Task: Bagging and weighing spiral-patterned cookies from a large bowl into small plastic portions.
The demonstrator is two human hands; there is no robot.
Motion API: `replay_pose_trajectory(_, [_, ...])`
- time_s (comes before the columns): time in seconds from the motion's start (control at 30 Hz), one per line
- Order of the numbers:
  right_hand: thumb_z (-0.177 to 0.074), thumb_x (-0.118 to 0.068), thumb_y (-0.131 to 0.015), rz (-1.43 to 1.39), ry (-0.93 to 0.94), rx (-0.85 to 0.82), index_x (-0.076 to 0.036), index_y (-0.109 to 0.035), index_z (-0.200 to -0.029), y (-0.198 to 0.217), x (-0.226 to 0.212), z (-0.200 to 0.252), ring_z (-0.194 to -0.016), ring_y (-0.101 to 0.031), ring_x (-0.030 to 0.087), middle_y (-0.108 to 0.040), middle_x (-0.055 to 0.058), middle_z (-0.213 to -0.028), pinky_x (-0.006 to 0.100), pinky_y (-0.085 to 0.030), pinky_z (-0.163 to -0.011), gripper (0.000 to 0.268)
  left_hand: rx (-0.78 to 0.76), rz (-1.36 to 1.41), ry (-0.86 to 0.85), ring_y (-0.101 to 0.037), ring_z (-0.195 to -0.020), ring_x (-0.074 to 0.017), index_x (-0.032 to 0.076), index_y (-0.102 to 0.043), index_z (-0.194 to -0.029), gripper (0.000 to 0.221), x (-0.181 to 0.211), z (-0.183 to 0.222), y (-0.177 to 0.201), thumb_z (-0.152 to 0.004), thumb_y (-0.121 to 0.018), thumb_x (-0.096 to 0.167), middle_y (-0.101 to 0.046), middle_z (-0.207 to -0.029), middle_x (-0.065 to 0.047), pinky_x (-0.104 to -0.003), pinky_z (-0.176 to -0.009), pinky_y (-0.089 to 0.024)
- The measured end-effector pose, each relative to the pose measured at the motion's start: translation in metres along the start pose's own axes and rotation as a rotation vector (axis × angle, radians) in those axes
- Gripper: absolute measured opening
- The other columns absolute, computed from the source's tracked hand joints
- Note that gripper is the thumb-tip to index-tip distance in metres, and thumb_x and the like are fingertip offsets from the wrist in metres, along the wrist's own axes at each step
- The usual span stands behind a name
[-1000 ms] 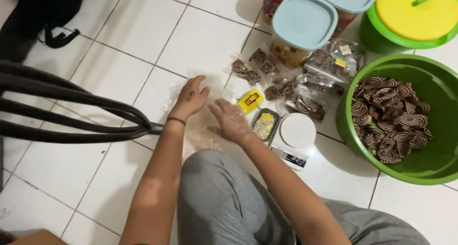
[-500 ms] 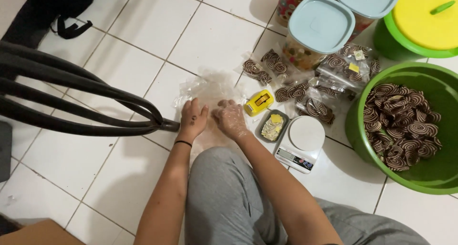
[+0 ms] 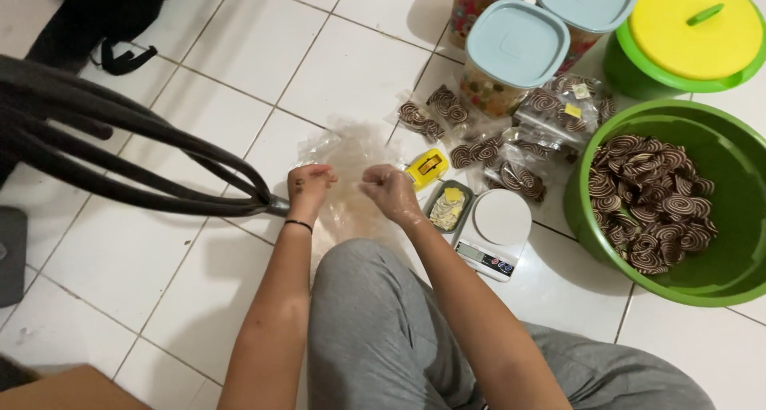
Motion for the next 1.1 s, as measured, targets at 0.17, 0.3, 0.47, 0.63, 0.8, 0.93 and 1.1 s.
replay_pose_trajectory(0.17, [-0.081,0.003,-0.077,-0.181,-0.069,0.065,-0.009,-0.052,-0.147,0.005,0.002,0.005,-0.111,-0.069,0.042,-0.06,0.028,-0.133,0.048,-0.058,-0.097,0.071,-0.034,-0.291,0.094,-0.066,-0.091,-0.0216,0.014,-0.067,-0.119,0.043,-0.022,-0.01,-0.001,-0.079,-0.072,0.028,-0.068,-0.11,-0.008,-0.037,-0.079,-0.052])
replay_pose_trajectory(0.3, [-0.087,0.007,-0.073,-0.248,-0.221,0.041,-0.004,-0.036,-0.155,0.007,-0.004,0.01,-0.123,-0.063,0.044,-0.049,0.031,-0.143,0.05,-0.055,-0.103,0.079,-0.109,-0.505,0.145,-0.059,-0.127,-0.0387,0.006,-0.055,-0.141,0.062,-0.017,0.01,-0.002,-0.087,-0.072,0.03,-0.055,-0.136,-0.019,-0.051,-0.1,-0.054])
replay_pose_trajectory(0.47, [-0.087,-0.012,-0.081,-0.083,-0.282,0.055,-0.011,-0.075,-0.111,-0.027,0.084,-0.026,-0.089,-0.076,0.022,-0.077,0.008,-0.096,0.034,-0.06,-0.084,0.025,-0.083,-0.543,0.116,-0.067,-0.114,-0.0306,0.014,-0.072,-0.116,0.035,-0.058,-0.011,-0.011,-0.085,-0.071,0.03,-0.064,-0.117,-0.007,-0.044,-0.092,-0.059])
replay_pose_trajectory(0.63, [-0.088,-0.033,-0.08,0.07,-0.133,0.062,-0.018,-0.082,-0.092,-0.025,0.08,-0.033,-0.086,-0.073,0.028,-0.075,0.006,-0.087,0.039,-0.056,-0.076,0.015,-0.082,-0.567,0.093,-0.058,-0.127,-0.0356,0.012,-0.056,-0.137,0.057,0.002,0.013,0.003,-0.086,-0.071,0.034,-0.051,-0.133,-0.013,-0.049,-0.103,-0.054])
replay_pose_trajectory(0.8, [-0.097,-0.014,-0.07,-0.423,0.027,-0.178,-0.005,-0.072,-0.102,-0.022,0.039,-0.024,-0.091,-0.066,0.02,-0.071,0.009,-0.091,0.031,-0.055,-0.082,0.01,-0.312,-0.588,-0.24,-0.012,-0.154,-0.04,0.026,-0.033,-0.159,0.079,0.028,0.02,-0.014,-0.087,-0.063,0.022,-0.031,-0.164,-0.009,-0.068,-0.117,-0.013])
replay_pose_trajectory(0.93, [-0.094,-0.01,-0.071,-0.465,0.075,-0.263,-0.004,-0.072,-0.1,0.0,0.006,-0.013,-0.089,-0.064,0.016,-0.069,0.005,-0.088,0.031,-0.056,-0.083,0.009,-0.351,-0.538,-0.42,-0.004,-0.154,-0.0446,0.018,-0.027,-0.161,0.088,0.092,0.039,-0.011,-0.083,-0.07,0.02,-0.023,-0.167,-0.017,-0.07,-0.117,-0.011])
replay_pose_trajectory(1.1, [-0.097,-0.018,-0.071,-0.525,0.074,-0.291,-0.004,-0.069,-0.105,0.037,0.003,-0.007,-0.088,-0.069,0.017,-0.072,0.008,-0.091,0.032,-0.06,-0.083,0.016,-0.467,-0.444,-0.517,-0.069,-0.113,-0.0301,0.017,-0.068,-0.091,0.006,0.147,0.053,-0.018,-0.092,-0.064,0.021,-0.077,-0.104,-0.005,-0.048,-0.096,-0.049])
Point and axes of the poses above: each hand's wrist, its own z-axis away from the middle knuckle, its own y-axis out of the back of the hand, x = y × z, the point moved 7 cm from there along -z, towards the middle knuckle
